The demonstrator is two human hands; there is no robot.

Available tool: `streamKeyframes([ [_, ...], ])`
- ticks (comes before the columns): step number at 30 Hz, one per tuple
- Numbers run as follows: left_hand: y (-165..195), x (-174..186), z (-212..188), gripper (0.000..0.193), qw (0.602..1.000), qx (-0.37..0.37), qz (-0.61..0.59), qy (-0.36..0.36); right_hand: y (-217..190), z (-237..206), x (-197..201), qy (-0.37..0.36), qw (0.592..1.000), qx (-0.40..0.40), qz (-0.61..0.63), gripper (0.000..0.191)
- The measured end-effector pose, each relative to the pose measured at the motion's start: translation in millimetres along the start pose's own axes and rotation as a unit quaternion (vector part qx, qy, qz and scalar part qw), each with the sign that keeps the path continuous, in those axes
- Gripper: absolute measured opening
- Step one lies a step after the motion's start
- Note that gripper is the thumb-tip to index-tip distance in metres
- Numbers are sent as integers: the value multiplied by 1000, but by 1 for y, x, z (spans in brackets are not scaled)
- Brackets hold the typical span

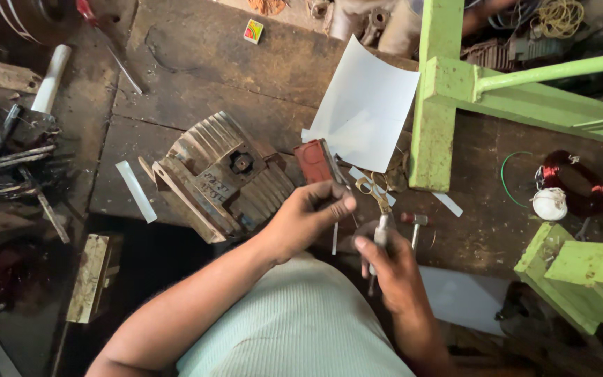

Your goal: The person cuts white strips with scissors and inserts them into slots on a motor housing. They open a drawer to retrieve a small item, then use a caliper to measure a red component before placing it on the workbench.

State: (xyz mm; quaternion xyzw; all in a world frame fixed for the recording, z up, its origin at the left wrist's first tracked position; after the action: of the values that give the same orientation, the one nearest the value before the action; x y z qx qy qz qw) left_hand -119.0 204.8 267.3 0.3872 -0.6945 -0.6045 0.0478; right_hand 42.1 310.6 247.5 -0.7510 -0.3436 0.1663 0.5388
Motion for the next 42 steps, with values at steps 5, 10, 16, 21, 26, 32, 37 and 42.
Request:
streamKeyframes([
  [5,9,19,-2,28,997,55,-49,-36,-7,-14,7,49,999,-15,-15,27],
  [10,10,24,-7,32,993,105,-25,-57,-37,-14,-9,84,977,44,188,35],
  [16,8,28,-8,33,996,46,17,-71,-43,-15,-31,110,959,34,258,40],
  [21,4,38,-6,33,995,62,5,-83,-31,-13,-39,86,929,-14,359,45],
  [26,6,48,-7,31,985,89,96,-109,-30,-13,-37,121,938,-19,323,50],
  [32,10,58,-3,27,982,83,95,-144,-26,-18,-50,108,927,-40,357,57],
  [37,12,66,-2,27,984,87,90,-125,-28,-22,-59,82,906,1,416,51],
  [42,15,67,-2,32,988,109,34,-99,-27,-22,-62,105,912,0,396,52],
])
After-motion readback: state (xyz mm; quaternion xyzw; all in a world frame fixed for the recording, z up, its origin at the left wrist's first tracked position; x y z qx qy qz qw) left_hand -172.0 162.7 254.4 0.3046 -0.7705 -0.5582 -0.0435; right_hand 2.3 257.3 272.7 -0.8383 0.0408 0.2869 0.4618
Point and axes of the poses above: each hand's wrist, its own z-axis towards the middle knuckle, its own x-axis out of the back of the hand, y = z × x, the point moved 6 cm from there along z, towards the middle knuckle, and after that the axes turned 10 degrees about y, right-handed, at the moved point
